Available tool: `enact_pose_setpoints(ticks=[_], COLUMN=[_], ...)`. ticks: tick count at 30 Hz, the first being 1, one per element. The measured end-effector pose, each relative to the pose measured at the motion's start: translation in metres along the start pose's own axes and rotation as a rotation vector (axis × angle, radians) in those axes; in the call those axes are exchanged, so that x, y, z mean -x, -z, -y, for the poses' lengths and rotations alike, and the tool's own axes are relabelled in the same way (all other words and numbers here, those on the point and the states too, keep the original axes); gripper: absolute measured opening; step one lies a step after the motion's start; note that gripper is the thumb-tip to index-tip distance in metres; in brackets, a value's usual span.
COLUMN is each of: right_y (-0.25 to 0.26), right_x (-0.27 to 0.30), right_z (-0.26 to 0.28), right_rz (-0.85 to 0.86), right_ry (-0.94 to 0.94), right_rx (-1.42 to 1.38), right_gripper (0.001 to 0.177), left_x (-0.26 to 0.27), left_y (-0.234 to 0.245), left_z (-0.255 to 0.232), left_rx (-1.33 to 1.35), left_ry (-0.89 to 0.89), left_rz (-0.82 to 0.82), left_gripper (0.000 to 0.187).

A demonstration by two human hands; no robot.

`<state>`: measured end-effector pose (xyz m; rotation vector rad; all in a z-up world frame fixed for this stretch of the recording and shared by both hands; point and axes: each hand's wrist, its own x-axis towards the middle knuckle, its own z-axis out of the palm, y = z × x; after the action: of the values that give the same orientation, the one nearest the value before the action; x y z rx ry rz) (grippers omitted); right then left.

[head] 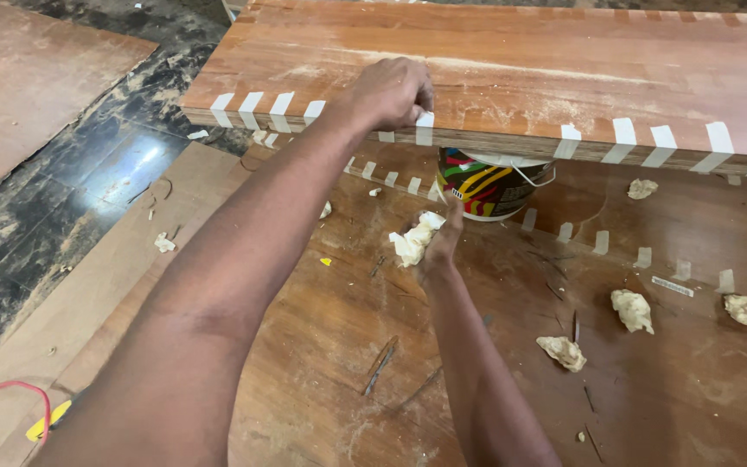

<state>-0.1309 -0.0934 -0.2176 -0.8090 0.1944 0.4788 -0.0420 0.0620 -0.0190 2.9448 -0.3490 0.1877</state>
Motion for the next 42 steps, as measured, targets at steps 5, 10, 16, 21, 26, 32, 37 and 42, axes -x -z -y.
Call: enact_pose_setpoints(ticks=[5, 10, 16, 21, 26, 32, 37, 42], right_y=[-0.021, -0.028, -0.051, -0.051, -0.037, -0.032, -0.063, -0.075], right_x=[0.013, 0.005, -0.013, -0.034, -0.063, -0.037, -0.025, -0.055], right_z=[0.026, 0.046, 0.085, 0.1, 0.091, 0.076, 0.068, 0.063], right_rz=[-0.065, 0.008, 0.004, 0.05, 0.099, -0.014, -0.184, -0.269], right_ry=[0.074, 0.106, 0.155, 0.054, 0.016, 0.159, 0.499, 0.637], right_rx=[-0.05, 0.131, 0.256, 0.376, 0.509, 0.742, 0.646, 0.556], right_gripper=[0.067, 0.068, 0.057, 0.059, 0.045, 0.027, 0.039, 0.041], left_x=[-0.014, -0.022, -0.004, 0.026, 0.048, 0.048, 0.051, 0.049], left_y=[-0.019, -0.022, 0.016, 0.033, 0.026, 0.044, 0.032, 0.024], left_z=[-0.003, -0.009, -0.036, -0.059, -0.072, -0.027, 0.007, 0.023], left_rx=[-0.131, -0.474, -0.333, -0.144, -0.024, -0.173, -0.121, -0.15], left_ry=[0.113, -0.27, 0.072, 0.177, 0.157, 0.19, 0.017, 0.046], left_rz=[0.043, -0.233, 0.431, 0.564, 0.775, 0.41, -0.073, -0.084], left_gripper=[0.022, 0.018, 0.036, 0.029, 0.019, 0.022, 0.026, 0.033])
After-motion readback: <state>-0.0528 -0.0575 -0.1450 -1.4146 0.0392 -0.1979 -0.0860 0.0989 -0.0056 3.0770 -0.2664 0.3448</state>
